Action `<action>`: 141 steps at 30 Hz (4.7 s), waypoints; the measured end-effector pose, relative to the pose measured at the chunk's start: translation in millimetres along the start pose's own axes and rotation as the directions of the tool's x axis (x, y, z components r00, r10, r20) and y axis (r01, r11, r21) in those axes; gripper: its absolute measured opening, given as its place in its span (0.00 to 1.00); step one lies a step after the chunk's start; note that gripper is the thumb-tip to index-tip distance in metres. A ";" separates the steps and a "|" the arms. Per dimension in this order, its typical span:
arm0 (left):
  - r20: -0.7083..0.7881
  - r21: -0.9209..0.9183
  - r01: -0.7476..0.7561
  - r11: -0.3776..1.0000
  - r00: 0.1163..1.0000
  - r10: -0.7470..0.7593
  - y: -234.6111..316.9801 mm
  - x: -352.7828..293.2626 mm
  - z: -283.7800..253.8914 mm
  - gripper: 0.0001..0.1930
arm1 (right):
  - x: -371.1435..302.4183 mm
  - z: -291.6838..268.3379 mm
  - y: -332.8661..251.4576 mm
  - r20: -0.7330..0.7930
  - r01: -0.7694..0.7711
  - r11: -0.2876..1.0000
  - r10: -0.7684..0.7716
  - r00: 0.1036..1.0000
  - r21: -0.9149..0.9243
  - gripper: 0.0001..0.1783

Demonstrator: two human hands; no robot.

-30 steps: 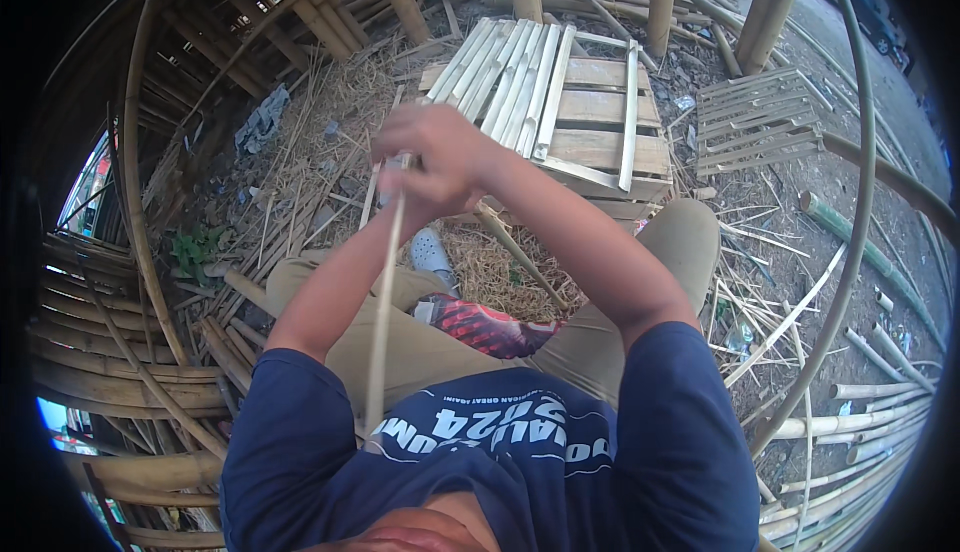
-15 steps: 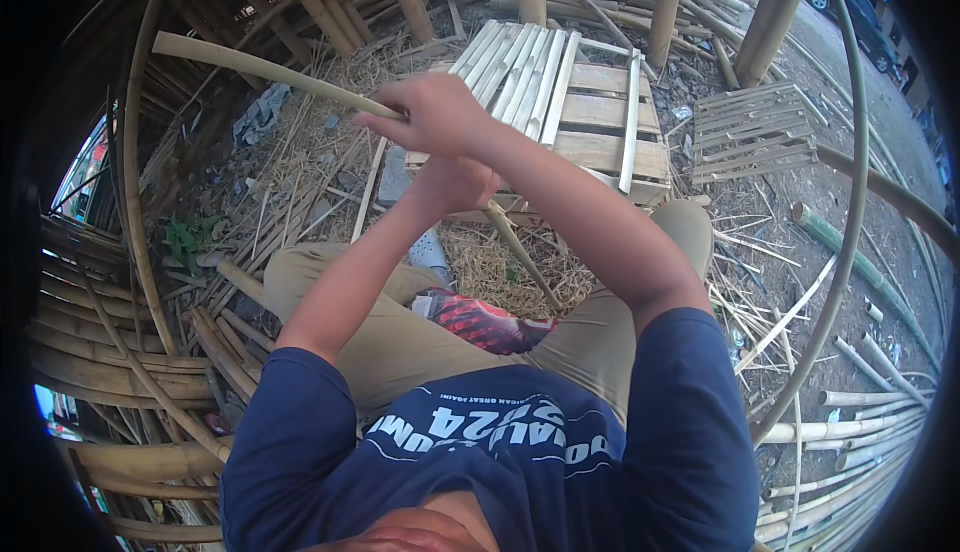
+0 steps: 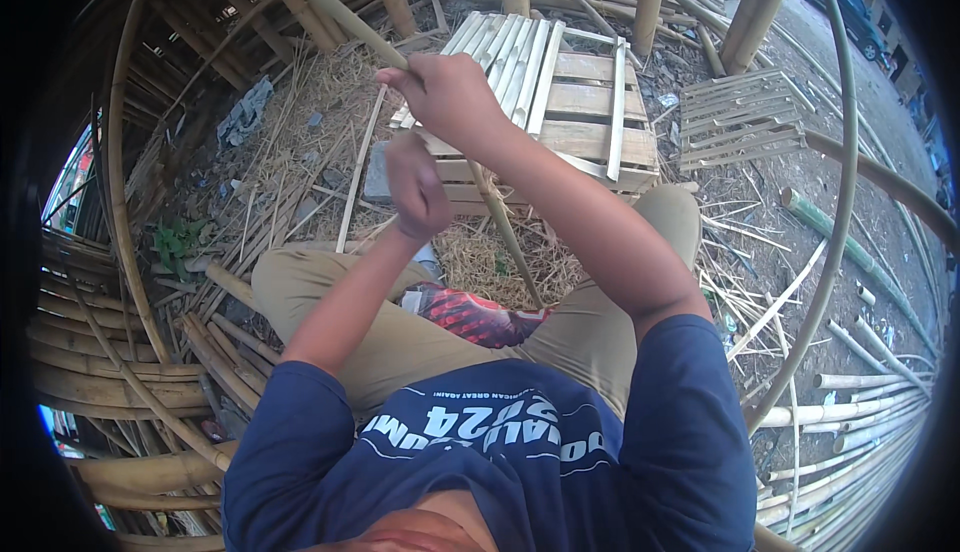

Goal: The person aligns bamboo strips against a wooden frame, splits and snaps bamboo strips by hand, and wraps and ties a bamboo strip onto the frame.

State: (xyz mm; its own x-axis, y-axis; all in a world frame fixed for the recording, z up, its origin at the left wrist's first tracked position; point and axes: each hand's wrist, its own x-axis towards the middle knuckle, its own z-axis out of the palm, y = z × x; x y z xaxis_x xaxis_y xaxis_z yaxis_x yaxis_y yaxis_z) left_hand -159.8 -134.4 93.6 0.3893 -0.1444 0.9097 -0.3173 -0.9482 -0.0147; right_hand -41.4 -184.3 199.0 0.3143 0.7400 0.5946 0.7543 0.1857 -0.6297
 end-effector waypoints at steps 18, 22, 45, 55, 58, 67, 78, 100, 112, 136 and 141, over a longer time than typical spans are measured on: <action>0.357 -0.686 0.716 0.132 0.489 -0.796 19.7 -13.0 86.6 0.09 | 17.5 -35.8 29.5 0.127 -0.351 0.899 0.329 0.936 0.260 0.34; 0.461 -0.663 0.743 0.088 0.499 -0.734 31.7 -9.3 80.9 0.08 | 13.0 -38.6 68.0 0.271 -0.635 0.663 0.576 0.771 0.396 0.30; 0.351 -0.511 0.818 0.263 0.478 -0.805 45.0 -5.2 79.4 0.07 | -30.4 -60.2 99.3 -0.752 -0.468 0.866 0.424 0.504 0.176 0.30; 0.195 -0.589 0.801 0.110 0.273 -0.942 39.6 -13.8 87.5 0.14 | -46.9 -63.6 111.0 -0.703 -0.407 0.865 0.483 0.522 0.293 0.31; 0.099 -0.661 0.748 0.061 0.167 -0.981 25.3 -17.8 85.0 0.14 | -64.9 -57.8 103.7 -0.104 -0.204 0.242 0.848 0.520 0.949 0.26; 0.001 -0.656 0.755 0.020 0.028 -1.000 -12.1 -32.5 56.5 0.14 | -129.6 -57.3 64.5 0.114 -0.297 0.036 0.873 0.474 0.954 0.23; -0.155 -0.684 0.730 0.004 -0.140 -0.978 -73.6 -110.3 -5.2 0.10 | -155.3 -247.3 16.1 -0.933 0.112 0.933 0.322 0.162 0.342 0.11; 0.209 -0.281 0.888 0.363 0.426 -0.880 10.4 -22.9 41.1 0.05 | -50.7 -23.0 30.1 0.160 0.300 0.920 -0.266 0.951 -0.252 0.19; 0.363 -0.387 0.904 0.182 0.331 -0.871 3.5 -15.4 48.2 0.07 | -30.7 -44.8 66.8 0.882 0.878 -0.193 -0.281 0.377 -0.437 0.27; 0.413 -0.800 0.541 0.261 0.811 -0.414 -33.4 79.0 97.3 0.19 | -51.0 -53.0 102.1 0.879 0.782 0.460 -0.005 0.476 -0.421 0.04; 0.555 -0.656 0.708 0.261 0.687 -0.469 -39.8 69.0 93.0 0.23 | -53.0 -54.0 109.0 0.813 0.837 0.364 -0.271 0.516 -0.410 0.04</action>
State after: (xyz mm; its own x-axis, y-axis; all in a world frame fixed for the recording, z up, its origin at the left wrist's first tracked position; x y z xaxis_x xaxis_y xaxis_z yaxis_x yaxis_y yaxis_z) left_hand -39.9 -132.9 118.5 0.8963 0.1884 0.4014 -0.3742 -0.1640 0.9127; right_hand 55.4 -238.1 125.9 -0.5108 0.8567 0.0710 0.7733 0.4219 0.4732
